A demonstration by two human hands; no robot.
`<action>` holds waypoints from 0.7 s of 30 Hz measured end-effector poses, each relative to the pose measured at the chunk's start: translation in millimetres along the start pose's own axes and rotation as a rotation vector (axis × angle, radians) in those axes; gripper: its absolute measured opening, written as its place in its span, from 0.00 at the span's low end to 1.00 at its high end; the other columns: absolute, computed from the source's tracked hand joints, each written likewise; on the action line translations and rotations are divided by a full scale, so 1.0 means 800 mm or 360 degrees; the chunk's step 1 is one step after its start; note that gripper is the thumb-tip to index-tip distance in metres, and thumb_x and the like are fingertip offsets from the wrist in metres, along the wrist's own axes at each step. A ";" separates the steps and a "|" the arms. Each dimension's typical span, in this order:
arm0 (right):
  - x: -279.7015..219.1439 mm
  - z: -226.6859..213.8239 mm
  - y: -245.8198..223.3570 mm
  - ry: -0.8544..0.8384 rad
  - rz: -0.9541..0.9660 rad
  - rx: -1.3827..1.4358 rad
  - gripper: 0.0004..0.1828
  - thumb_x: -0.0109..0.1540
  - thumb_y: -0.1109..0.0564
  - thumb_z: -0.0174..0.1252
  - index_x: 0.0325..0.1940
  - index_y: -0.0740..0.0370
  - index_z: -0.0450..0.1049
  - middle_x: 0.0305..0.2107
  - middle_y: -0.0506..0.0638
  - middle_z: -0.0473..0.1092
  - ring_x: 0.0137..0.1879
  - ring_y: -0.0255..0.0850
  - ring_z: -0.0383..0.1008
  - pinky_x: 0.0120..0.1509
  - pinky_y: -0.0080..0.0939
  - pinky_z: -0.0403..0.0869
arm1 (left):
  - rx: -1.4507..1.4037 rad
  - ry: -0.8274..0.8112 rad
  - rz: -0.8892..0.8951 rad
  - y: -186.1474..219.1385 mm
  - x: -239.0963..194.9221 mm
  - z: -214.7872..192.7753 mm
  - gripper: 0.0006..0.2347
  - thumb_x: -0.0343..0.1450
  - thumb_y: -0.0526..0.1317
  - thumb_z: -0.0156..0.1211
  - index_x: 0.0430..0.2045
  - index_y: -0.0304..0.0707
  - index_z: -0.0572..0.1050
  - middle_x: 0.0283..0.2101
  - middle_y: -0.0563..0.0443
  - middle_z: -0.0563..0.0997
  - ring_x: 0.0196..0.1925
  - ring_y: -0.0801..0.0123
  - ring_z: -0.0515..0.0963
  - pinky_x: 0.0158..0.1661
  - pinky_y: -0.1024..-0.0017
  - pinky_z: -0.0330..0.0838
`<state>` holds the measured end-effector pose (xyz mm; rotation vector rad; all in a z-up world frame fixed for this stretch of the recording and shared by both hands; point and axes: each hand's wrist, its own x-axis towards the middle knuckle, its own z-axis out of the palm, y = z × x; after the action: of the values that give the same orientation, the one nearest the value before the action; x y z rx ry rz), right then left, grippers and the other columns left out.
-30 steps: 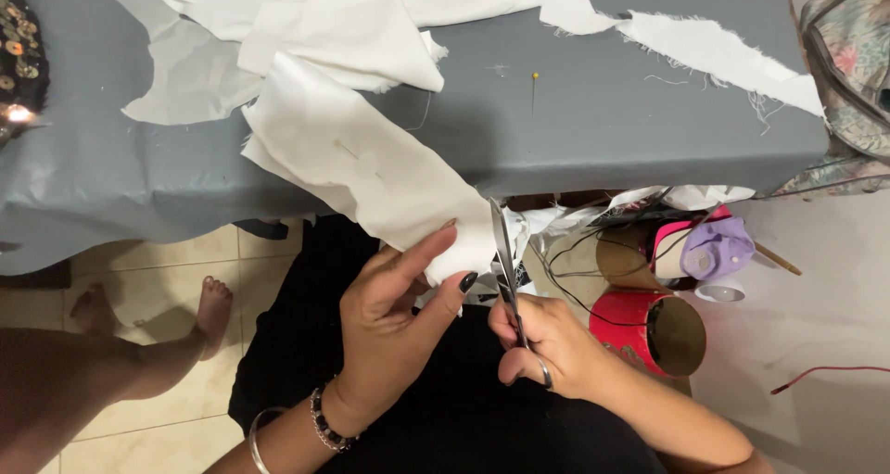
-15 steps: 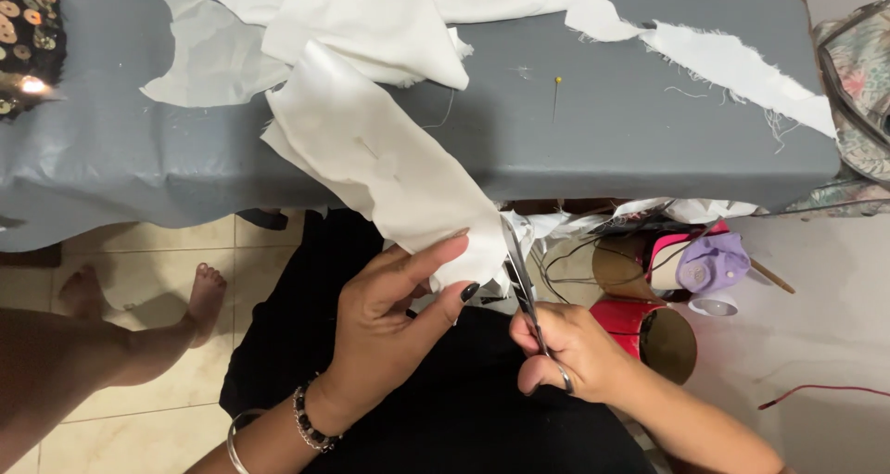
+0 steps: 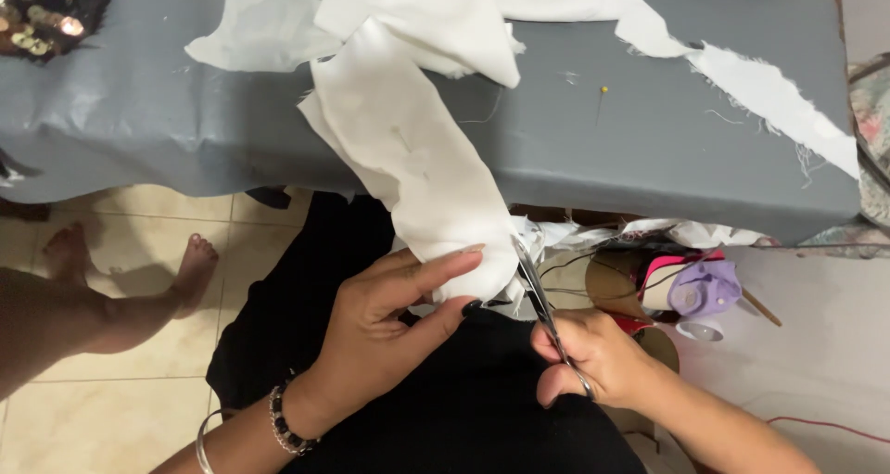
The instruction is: Cut the white fabric with scissors following the pinned line.
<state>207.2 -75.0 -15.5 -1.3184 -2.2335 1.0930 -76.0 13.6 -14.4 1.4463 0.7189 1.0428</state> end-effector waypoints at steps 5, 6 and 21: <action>0.005 -0.005 0.009 -0.0130 0.0018 -0.0023 0.26 0.61 0.28 0.53 0.31 0.50 0.61 0.21 0.40 0.58 0.24 0.38 0.57 0.28 0.38 0.61 | -0.0010 0.0021 0.0022 -0.001 -0.005 -0.012 0.15 0.70 0.33 0.67 0.52 0.44 0.79 0.46 0.53 0.85 0.45 0.75 0.83 0.45 0.82 0.78; 0.008 -0.006 0.009 -0.0166 0.0029 -0.0021 0.26 0.61 0.29 0.56 0.30 0.50 0.62 0.21 0.40 0.59 0.24 0.39 0.58 0.28 0.38 0.61 | -0.0034 0.0008 0.0028 0.000 -0.007 -0.014 0.15 0.70 0.33 0.66 0.51 0.44 0.79 0.49 0.50 0.85 0.50 0.72 0.84 0.47 0.80 0.80; 0.081 -0.032 -0.026 -0.0460 0.0085 -0.0085 0.42 0.54 0.12 0.29 0.33 0.50 0.61 0.24 0.41 0.60 0.27 0.39 0.59 0.33 0.41 0.62 | -0.0092 -0.0047 0.0081 0.004 -0.014 -0.035 0.17 0.73 0.31 0.62 0.57 0.46 0.75 0.54 0.49 0.83 0.52 0.69 0.83 0.52 0.76 0.77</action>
<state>176.3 -14.5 10.2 -1.3201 -2.4592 1.3260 -106.3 14.9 -14.6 1.4339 0.6286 1.0706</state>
